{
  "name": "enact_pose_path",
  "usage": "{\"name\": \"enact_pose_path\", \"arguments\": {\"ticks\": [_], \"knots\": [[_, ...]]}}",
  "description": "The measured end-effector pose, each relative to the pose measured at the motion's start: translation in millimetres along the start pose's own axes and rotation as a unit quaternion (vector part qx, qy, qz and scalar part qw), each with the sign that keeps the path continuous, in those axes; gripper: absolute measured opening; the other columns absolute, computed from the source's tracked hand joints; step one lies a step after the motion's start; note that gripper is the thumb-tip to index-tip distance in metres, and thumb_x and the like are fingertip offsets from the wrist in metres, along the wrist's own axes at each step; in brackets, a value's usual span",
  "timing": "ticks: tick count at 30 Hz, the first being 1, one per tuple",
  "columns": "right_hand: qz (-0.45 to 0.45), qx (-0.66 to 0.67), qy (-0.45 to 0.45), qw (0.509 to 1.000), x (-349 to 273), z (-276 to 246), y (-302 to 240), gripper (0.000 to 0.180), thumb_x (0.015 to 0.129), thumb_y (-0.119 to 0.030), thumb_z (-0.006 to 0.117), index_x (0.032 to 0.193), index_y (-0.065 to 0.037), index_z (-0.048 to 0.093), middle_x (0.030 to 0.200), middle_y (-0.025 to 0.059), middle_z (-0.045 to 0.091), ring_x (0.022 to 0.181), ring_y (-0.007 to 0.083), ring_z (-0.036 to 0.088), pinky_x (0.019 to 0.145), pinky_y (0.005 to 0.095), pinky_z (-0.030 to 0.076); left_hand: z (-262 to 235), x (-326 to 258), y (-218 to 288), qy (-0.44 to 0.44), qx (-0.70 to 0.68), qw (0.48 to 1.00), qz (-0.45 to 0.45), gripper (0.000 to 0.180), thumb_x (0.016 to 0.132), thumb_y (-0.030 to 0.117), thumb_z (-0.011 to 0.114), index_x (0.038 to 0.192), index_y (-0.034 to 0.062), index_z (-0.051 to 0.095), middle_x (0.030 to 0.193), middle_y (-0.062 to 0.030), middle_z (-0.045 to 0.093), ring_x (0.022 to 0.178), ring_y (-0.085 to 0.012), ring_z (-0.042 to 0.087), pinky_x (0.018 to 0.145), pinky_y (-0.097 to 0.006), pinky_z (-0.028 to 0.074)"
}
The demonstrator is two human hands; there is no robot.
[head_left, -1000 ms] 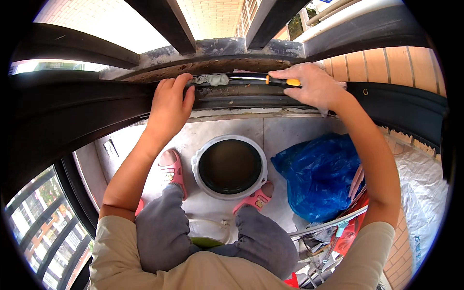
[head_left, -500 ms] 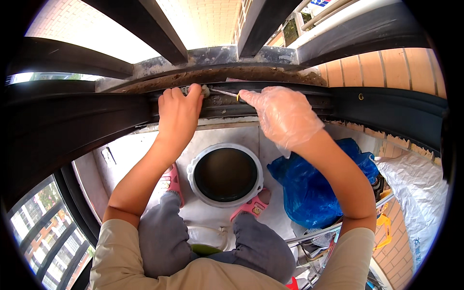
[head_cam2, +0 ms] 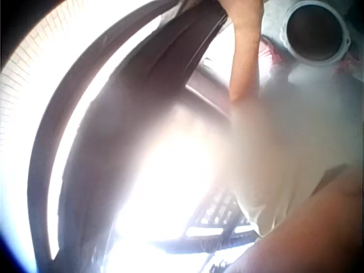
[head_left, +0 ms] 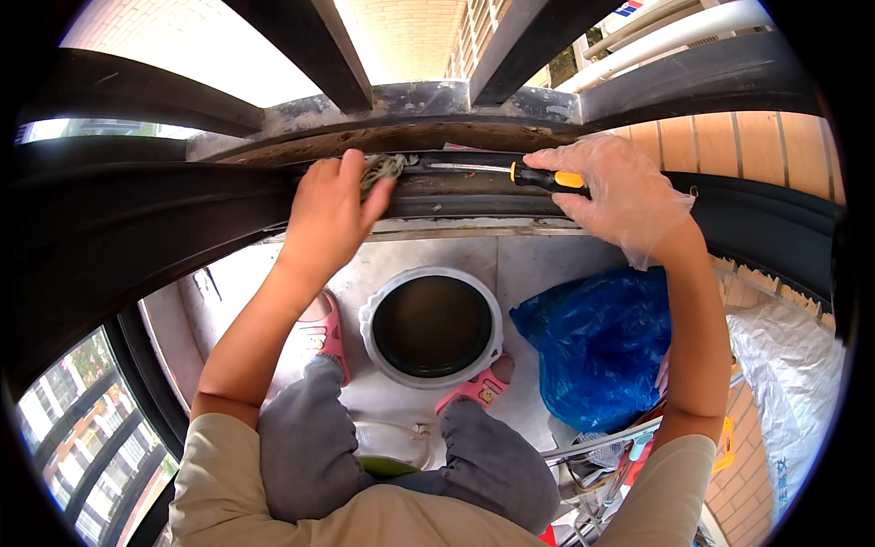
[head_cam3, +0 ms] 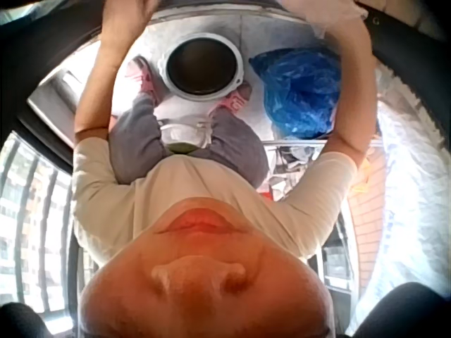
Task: The person sits on the floor and cleans a window frame track using a wet cloth and a screwdriver. They repeatedly dip the cloth into a bucket of water, wipe the track, and use the screwdriver to scrape out debris from the grooves.
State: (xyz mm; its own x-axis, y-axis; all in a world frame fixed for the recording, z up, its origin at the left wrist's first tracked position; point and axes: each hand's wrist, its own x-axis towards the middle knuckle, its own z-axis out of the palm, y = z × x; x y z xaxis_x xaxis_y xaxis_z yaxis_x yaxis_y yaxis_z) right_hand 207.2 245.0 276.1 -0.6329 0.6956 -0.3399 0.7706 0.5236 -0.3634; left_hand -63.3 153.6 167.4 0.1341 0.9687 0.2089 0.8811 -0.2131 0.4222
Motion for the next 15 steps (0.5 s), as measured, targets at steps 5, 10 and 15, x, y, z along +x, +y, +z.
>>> {"name": "enact_pose_path", "arguments": {"ticks": [5,10,15], "knots": [[-0.019,0.002,0.034,0.999,8.2,14.7,-3.2,0.035,0.082,-0.01,0.06,0.116,-0.012,0.065,0.11,0.0158,0.065,0.102,0.0313,0.061,0.095,0.0378,0.046,5.7,2.0,-3.5,-0.017,0.063,0.998,0.006,0.017,0.084,0.01,0.063,0.085,0.0017,0.049,0.075,-0.0166,0.053,0.075,-0.0357,0.053,0.069,-0.043,0.044],[-0.005,-0.013,0.008,1.0,15.3,9.0,-17.9,0.037,0.081,-0.006,0.057,0.117,-0.011,0.065,0.109,0.0167,0.065,0.101,0.0326,0.06,0.094,0.0389,0.046,1.6,-4.8,-13.4,-0.011,0.016,1.0,0.017,0.012,0.082,0.003,0.06,0.085,0.001,0.048,0.077,-0.0166,0.052,0.077,-0.0366,0.051,0.071,-0.043,0.044],[0.022,0.025,-0.048,0.998,33.4,16.6,-27.6,0.042,0.078,-0.003,0.057,0.119,-0.012,0.064,0.108,0.0184,0.064,0.101,0.0338,0.06,0.093,0.0387,0.046,-4.2,-13.6,-22.3,-0.025,-0.035,0.999,-0.025,0.017,0.082,0.007,0.061,0.091,-0.0016,0.05,0.083,-0.0185,0.056,0.08,-0.036,0.055,0.07,-0.041,0.046]]}}
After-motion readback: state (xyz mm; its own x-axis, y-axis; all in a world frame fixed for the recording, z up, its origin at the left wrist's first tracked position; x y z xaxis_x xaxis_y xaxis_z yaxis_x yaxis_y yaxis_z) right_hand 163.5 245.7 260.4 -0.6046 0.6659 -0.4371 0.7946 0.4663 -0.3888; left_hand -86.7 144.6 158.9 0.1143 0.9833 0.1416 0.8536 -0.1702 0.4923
